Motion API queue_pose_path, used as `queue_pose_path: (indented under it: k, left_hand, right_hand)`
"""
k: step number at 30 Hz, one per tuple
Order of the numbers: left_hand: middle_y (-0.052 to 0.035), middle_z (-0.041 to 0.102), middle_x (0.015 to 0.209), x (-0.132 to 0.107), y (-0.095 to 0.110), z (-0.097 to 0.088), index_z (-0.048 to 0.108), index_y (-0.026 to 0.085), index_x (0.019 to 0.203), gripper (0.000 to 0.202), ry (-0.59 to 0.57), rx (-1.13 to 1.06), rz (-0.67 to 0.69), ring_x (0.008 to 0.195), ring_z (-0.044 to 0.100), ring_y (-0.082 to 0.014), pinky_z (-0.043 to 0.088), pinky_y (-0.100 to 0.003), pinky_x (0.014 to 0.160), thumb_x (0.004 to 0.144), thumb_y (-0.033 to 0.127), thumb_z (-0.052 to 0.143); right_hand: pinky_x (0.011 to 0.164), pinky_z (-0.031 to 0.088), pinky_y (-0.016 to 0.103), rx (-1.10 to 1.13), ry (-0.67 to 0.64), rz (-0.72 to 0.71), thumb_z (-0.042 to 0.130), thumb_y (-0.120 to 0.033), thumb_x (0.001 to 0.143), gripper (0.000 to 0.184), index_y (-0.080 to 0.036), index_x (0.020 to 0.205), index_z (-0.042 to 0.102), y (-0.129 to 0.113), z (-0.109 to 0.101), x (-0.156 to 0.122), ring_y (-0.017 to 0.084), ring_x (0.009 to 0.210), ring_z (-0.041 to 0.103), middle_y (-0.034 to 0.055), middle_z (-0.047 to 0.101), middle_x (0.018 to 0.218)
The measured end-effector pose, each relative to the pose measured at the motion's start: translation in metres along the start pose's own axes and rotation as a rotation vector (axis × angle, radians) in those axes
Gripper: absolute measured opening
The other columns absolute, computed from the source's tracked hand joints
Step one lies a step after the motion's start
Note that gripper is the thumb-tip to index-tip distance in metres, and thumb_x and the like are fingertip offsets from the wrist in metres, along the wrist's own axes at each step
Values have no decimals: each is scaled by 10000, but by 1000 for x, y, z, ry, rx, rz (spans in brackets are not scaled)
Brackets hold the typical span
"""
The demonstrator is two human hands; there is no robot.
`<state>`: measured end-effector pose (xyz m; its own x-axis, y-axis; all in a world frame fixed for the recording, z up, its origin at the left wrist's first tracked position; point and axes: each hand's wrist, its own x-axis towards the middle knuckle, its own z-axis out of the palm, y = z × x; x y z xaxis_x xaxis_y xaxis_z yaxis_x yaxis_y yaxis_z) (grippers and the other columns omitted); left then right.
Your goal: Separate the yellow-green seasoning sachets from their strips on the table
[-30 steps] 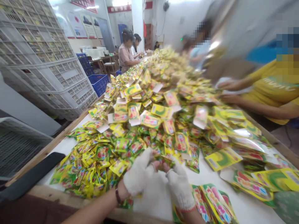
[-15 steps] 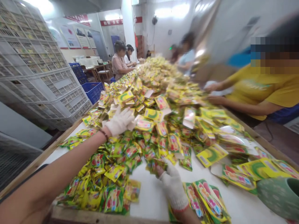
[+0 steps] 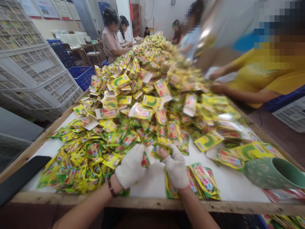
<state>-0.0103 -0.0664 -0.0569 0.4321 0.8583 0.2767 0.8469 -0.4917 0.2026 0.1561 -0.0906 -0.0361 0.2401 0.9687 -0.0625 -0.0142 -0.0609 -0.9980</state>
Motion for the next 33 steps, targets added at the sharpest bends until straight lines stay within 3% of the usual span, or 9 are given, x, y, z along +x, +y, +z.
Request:
queue_pose_path:
  k: [4, 7, 11, 13, 18, 21, 24, 29, 33]
  left_hand:
    - [-89, 597, 968, 4, 4, -16, 555, 210, 1005, 280, -79, 94, -21, 945, 577, -286, 460, -445, 836, 729, 249, 585]
    - [-86, 602, 955, 5, 5, -24, 561, 211, 1069, 348, -129, 134, -44, 914, 580, -290, 461, -432, 790, 728, 262, 601]
    - [-93, 608, 967, 1, 8, -20, 572, 188, 1051, 322, -140, 156, 8, 906, 574, -286, 454, -421, 773, 735, 248, 592]
    - [-101, 610, 994, -1, 11, -17, 567, 177, 1056, 344, -114, 143, 14, 929, 567, -289, 447, -427, 798, 729, 274, 610]
    - [-118, 616, 1045, -2, 20, -7, 529, 147, 1140, 389, -49, 107, -44, 961, 568, -282, 449, -418, 842, 781, 283, 584]
    - [-115, 626, 1020, -2, 20, -4, 550, 149, 1100, 303, -50, 96, -46, 940, 579, -276, 455, -413, 826, 818, 259, 545]
    - [-117, 624, 1047, -2, 19, -5, 547, 159, 1114, 345, -75, 86, -21, 956, 577, -288, 454, -423, 823, 787, 264, 585]
    - [-108, 619, 1074, -2, 22, -9, 542, 177, 1108, 322, -99, 42, 75, 984, 571, -278, 447, -432, 853, 801, 265, 581]
    - [-109, 616, 1039, 1, 23, -10, 540, 171, 1093, 362, -93, 49, 9, 967, 570, -291, 458, -432, 824, 762, 285, 629]
  right_hand:
    - [616, 474, 258, -168, -126, -22, 613, -365, 784, 294, -155, 982, 665, 1, -7, 5, 170, 701, 578, 30, 673, 782]
    - [668, 468, 271, -215, -208, -30, 627, -353, 761, 242, -151, 880, 686, 1, -11, 10, 183, 735, 577, 19, 670, 757]
    - [686, 460, 278, -215, -314, 6, 625, -358, 755, 230, -148, 832, 680, 0, -14, 16, 189, 756, 576, 7, 659, 755]
    - [704, 457, 287, -240, -299, -16, 609, -357, 767, 235, -146, 851, 672, 1, -12, 17, 191, 764, 573, 14, 656, 771]
    - [791, 446, 327, -474, -93, -173, 543, -305, 805, 200, -178, 906, 661, 7, 3, 8, 224, 825, 583, 64, 667, 864]
    - [791, 449, 327, -581, -174, -213, 502, -250, 813, 182, -202, 905, 651, 6, 0, 4, 221, 821, 579, 62, 655, 861]
    - [719, 444, 300, -644, -298, -233, 481, -202, 815, 163, -206, 824, 644, -3, -12, 6, 189, 748, 542, 38, 608, 796]
    - [723, 442, 287, -643, -326, -239, 496, -119, 765, 191, -208, 747, 664, -16, -14, 10, 176, 743, 539, 28, 624, 752]
    - [630, 468, 268, -453, -287, -102, 513, -174, 785, 208, -205, 838, 712, -18, -9, 5, 157, 657, 562, 17, 662, 749]
